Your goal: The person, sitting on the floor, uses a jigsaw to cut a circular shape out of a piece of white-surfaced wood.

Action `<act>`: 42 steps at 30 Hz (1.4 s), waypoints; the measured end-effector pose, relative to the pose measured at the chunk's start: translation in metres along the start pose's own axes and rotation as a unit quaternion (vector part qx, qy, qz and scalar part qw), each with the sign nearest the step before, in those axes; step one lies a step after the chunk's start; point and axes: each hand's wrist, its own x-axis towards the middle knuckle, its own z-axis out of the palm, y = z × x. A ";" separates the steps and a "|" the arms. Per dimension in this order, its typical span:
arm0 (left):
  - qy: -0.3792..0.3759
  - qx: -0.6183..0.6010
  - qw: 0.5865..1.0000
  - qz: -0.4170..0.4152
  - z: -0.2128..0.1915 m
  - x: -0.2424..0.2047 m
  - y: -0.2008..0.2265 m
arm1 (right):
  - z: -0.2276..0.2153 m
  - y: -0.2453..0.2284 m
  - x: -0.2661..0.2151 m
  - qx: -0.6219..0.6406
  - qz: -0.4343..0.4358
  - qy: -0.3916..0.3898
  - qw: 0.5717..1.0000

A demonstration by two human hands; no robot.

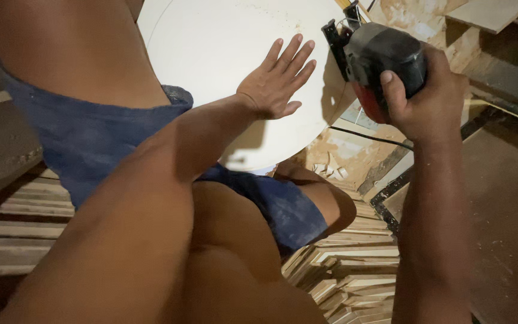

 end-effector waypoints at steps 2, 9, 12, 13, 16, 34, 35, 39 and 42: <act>0.015 0.012 1.000 -0.001 0.000 -0.002 0.001 | -0.002 -0.002 0.004 0.020 -0.016 -0.003 1.000; 0.001 0.006 1.000 0.003 -0.004 -0.001 -0.001 | -0.003 0.000 0.009 -0.004 -0.027 -0.005 1.000; 0.018 0.023 1.000 0.002 -0.001 -0.001 0.001 | -0.003 0.001 0.012 0.016 -0.046 0.000 0.999; 0.011 0.027 1.000 -0.002 0.000 -0.001 0.002 | -0.003 0.001 0.013 0.007 -0.045 -0.002 0.999; 0.011 0.022 1.000 -0.004 -0.001 -0.001 0.001 | -0.006 0.000 0.017 0.013 -0.038 -0.018 0.999; -0.005 0.008 1.000 -0.003 -0.006 0.000 -0.001 | -0.011 -0.009 0.033 0.038 -0.052 -0.043 0.997; -0.006 0.009 1.000 -0.005 -0.007 0.000 0.000 | -0.013 -0.010 0.033 0.039 -0.050 -0.049 0.997; -0.002 0.020 1.000 -0.004 -0.003 0.000 0.000 | -0.007 -0.004 0.035 0.032 -0.085 -0.015 0.996; -0.008 -0.006 1.000 -0.004 -0.004 0.000 0.001 | -0.009 -0.004 0.037 0.043 -0.090 -0.029 0.995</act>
